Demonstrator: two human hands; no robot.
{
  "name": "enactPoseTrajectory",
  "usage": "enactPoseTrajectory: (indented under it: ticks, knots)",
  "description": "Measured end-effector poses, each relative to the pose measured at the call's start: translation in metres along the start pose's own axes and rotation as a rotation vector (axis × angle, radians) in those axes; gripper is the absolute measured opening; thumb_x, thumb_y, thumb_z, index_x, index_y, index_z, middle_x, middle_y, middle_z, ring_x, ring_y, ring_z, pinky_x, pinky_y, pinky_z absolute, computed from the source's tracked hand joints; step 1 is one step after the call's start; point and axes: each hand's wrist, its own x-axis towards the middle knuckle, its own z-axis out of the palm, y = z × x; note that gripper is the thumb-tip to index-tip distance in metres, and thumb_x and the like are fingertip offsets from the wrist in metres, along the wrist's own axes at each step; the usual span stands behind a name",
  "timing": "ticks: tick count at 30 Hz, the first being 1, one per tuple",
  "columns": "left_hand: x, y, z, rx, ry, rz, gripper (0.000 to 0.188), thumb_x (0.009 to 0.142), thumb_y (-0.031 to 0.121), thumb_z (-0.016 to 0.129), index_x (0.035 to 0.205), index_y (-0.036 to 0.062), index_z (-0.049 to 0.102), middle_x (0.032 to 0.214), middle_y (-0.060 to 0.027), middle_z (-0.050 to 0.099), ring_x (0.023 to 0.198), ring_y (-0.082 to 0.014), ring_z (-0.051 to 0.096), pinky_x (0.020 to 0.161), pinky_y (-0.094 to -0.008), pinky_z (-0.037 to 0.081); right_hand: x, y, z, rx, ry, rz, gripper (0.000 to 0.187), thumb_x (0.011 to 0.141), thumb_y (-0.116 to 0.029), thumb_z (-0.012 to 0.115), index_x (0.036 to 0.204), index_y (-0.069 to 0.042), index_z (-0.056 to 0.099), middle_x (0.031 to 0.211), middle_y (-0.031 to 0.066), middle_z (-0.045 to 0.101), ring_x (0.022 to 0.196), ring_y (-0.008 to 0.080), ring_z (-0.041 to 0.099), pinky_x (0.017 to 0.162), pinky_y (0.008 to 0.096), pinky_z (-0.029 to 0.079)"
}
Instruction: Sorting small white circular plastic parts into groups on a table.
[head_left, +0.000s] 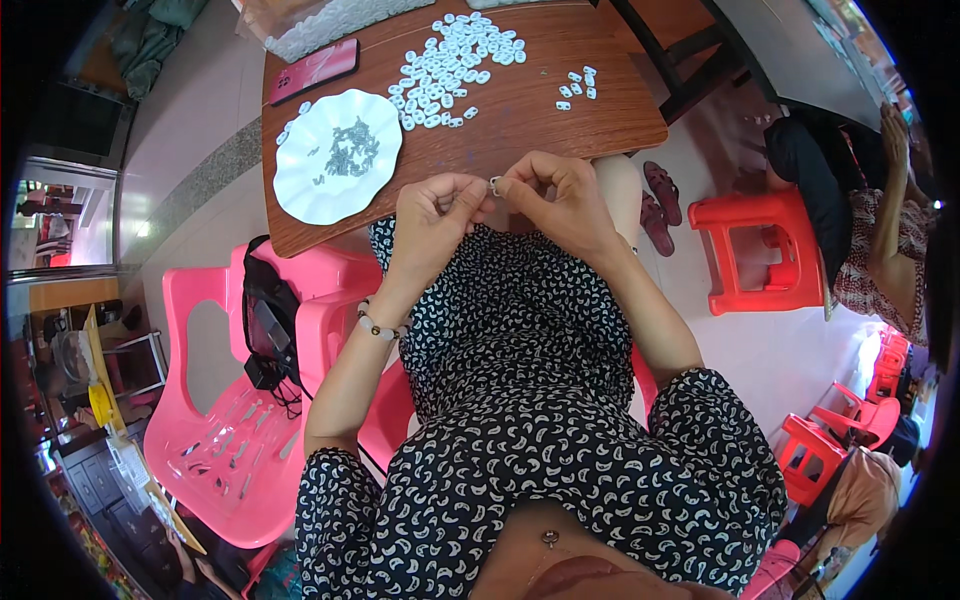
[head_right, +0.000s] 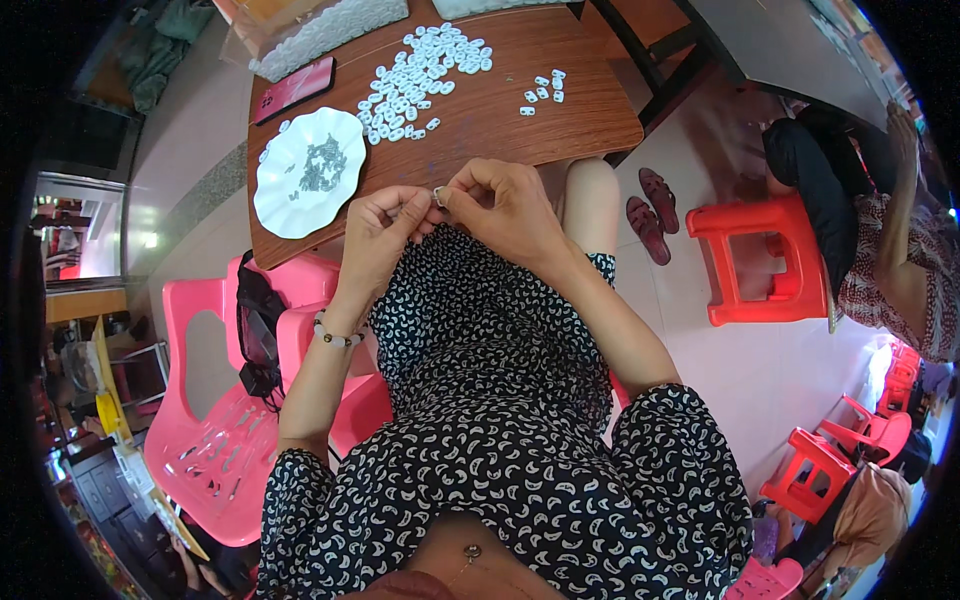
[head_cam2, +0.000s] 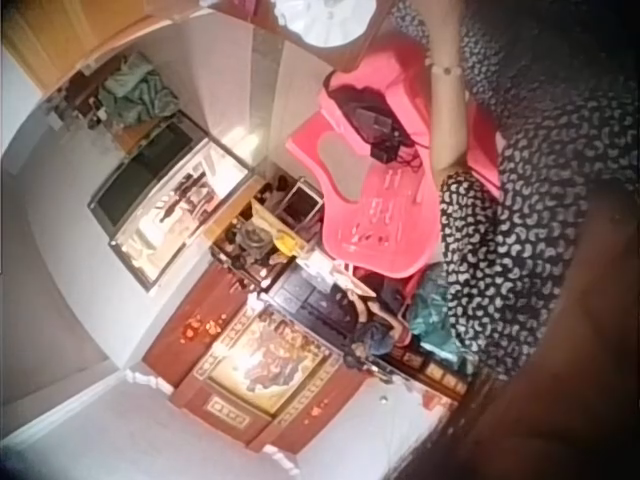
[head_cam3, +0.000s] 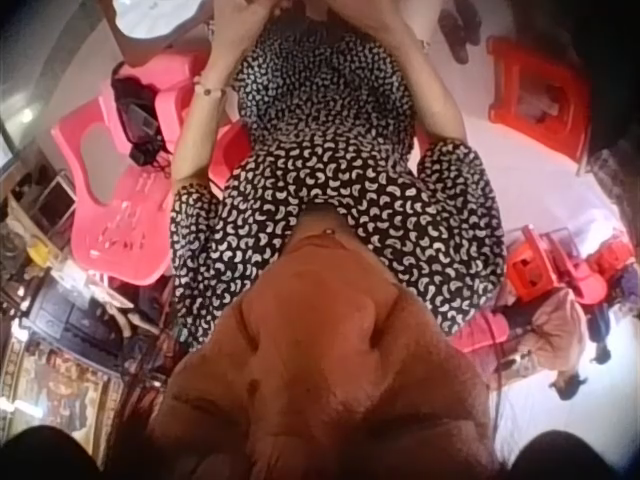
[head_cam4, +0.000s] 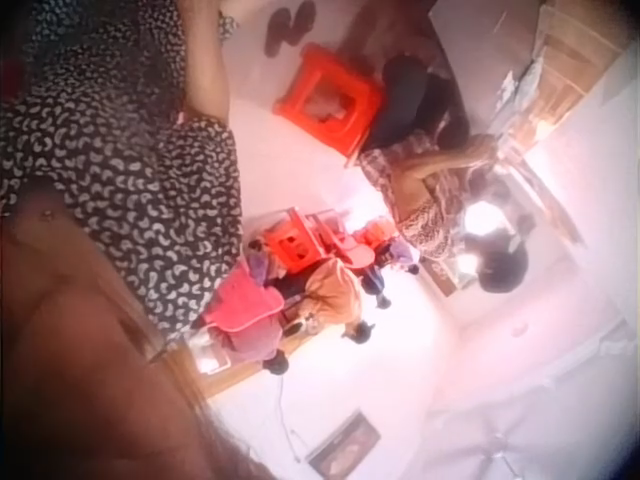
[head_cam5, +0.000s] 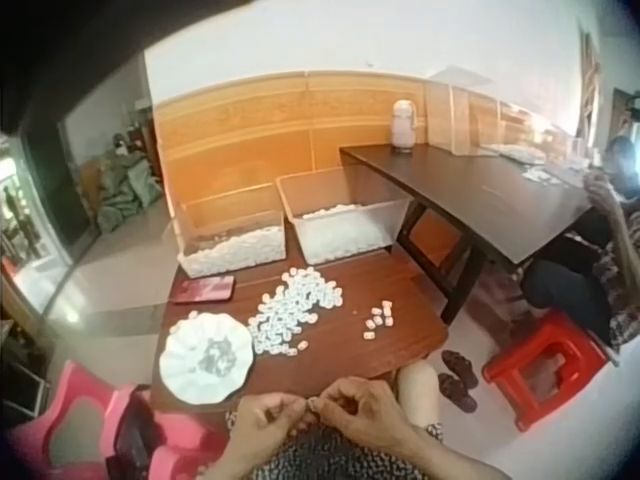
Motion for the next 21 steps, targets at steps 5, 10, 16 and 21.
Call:
enactPoseTrajectory:
  ticks: [5,10,16,21]
  knots:
    - [-0.001,0.002,0.000,0.007,0.016,-0.001,0.017,0.094,0.013,0.062,0.096,-0.0025,0.069,0.079,-0.0036,0.069,0.066,-0.0057,0.060,0.059,-0.0183,0.047,0.000,0.000,0.000,-0.017,0.011,0.003,0.015,0.086,-0.015,0.068,0.080,-0.001,0.066,0.068,-0.0035,0.063,0.060,0.0010,0.050,0.052,0.0194,0.037]
    - [-0.001,0.001,0.002,0.051,0.057,-0.001,0.017,0.092,0.014,0.065,0.094,-0.0012,0.070,0.075,-0.0029,0.069,0.063,-0.0050,0.058,0.058,-0.0169,0.045,-0.001,0.001,0.002,-0.030,0.016,-0.008,0.014,0.086,-0.015,0.068,0.080,-0.002,0.066,0.068,-0.0026,0.063,0.061,0.0015,0.051,0.053,0.0201,0.038]
    - [-0.003,-0.005,0.005,0.065,0.101,0.045,0.017,0.091,0.011,0.066,0.091,-0.0048,0.071,0.073,-0.0042,0.068,0.063,-0.0062,0.061,0.060,-0.0193,0.049,-0.001,0.006,0.004,-0.071,0.035,-0.060,0.015,0.086,-0.013,0.068,0.079,-0.001,0.065,0.068,-0.0016,0.063,0.060,0.0024,0.053,0.052,0.0204,0.041]
    - [-0.007,-0.004,0.009,0.058,0.138,0.042,0.017,0.090,0.011,0.067,0.091,-0.0051,0.071,0.071,-0.0043,0.068,0.062,-0.0060,0.061,0.059,-0.0193,0.049,-0.001,0.012,0.007,0.043,-0.006,0.018,0.015,0.088,-0.011,0.066,0.080,0.000,0.064,0.069,-0.0007,0.063,0.061,0.0038,0.059,0.050,0.0208,0.046]
